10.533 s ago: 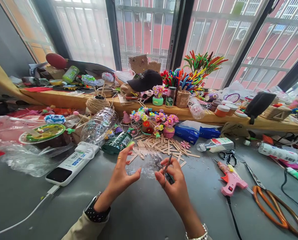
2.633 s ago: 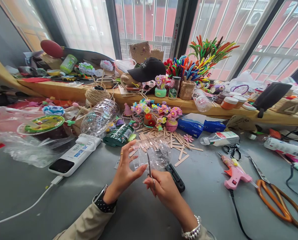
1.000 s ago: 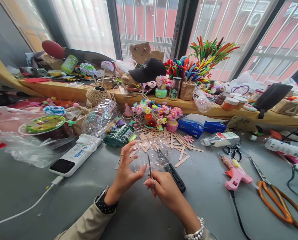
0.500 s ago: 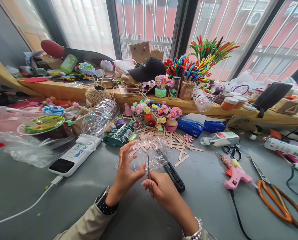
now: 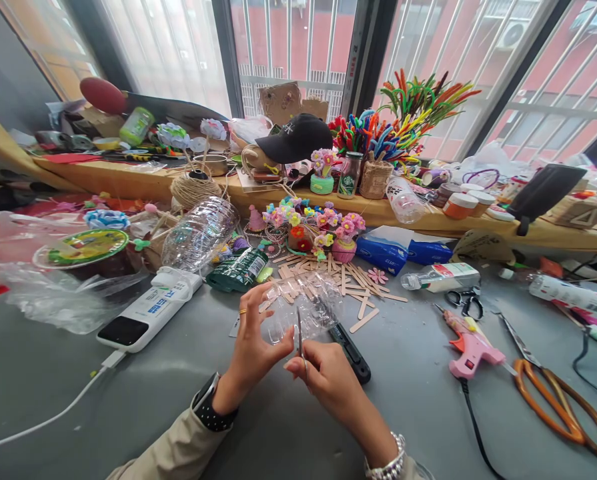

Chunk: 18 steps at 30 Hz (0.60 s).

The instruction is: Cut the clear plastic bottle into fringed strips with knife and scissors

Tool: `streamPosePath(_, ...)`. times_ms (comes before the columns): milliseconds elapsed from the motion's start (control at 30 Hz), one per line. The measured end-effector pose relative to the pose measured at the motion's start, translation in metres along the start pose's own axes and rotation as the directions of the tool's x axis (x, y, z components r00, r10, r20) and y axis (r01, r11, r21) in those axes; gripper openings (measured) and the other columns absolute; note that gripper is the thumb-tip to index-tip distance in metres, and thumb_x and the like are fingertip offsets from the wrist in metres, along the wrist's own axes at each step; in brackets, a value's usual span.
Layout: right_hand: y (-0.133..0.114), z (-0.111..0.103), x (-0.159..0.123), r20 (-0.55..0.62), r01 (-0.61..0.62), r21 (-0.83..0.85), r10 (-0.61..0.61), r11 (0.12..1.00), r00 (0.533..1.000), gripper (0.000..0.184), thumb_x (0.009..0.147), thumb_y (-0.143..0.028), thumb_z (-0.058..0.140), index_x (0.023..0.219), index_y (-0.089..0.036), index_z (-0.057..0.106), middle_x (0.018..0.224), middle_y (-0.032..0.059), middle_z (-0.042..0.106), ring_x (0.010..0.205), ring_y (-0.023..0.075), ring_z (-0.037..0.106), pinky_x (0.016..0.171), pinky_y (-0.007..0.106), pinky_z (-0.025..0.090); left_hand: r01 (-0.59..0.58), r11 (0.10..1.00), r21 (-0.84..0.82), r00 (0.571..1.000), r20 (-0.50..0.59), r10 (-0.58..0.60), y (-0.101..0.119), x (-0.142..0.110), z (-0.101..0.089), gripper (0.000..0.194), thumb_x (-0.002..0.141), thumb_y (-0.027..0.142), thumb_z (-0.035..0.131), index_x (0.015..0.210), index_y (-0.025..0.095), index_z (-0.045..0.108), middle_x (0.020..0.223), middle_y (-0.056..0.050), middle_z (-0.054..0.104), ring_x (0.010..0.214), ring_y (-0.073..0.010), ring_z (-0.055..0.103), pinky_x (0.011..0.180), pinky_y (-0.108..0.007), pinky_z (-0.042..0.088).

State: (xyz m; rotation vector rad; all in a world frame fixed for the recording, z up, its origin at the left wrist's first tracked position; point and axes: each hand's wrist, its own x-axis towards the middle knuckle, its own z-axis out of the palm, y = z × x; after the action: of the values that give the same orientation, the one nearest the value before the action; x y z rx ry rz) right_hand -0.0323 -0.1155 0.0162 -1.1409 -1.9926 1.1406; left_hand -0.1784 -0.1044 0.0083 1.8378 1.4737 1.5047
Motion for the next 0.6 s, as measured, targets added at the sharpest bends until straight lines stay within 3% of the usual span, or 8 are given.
streamPosePath(600,0.0003,0.0035,0.0006,-0.086,0.003,-0.082,-0.010,0.997,0.996,0.053,0.078,-0.065,0.030,0.050,-0.021,0.042,0.039,-0.0056,0.037,0.037,0.0084,0.036,0.041,0.021,0.029,-0.004,0.999,-0.037,1.000,0.009,0.005,-0.0023,0.0014,-0.0018,0.071,0.060,0.016,0.060,0.123,0.027,0.027,0.122,-0.009,0.031,0.109,-0.0255,0.038,0.080,-0.036,0.045)
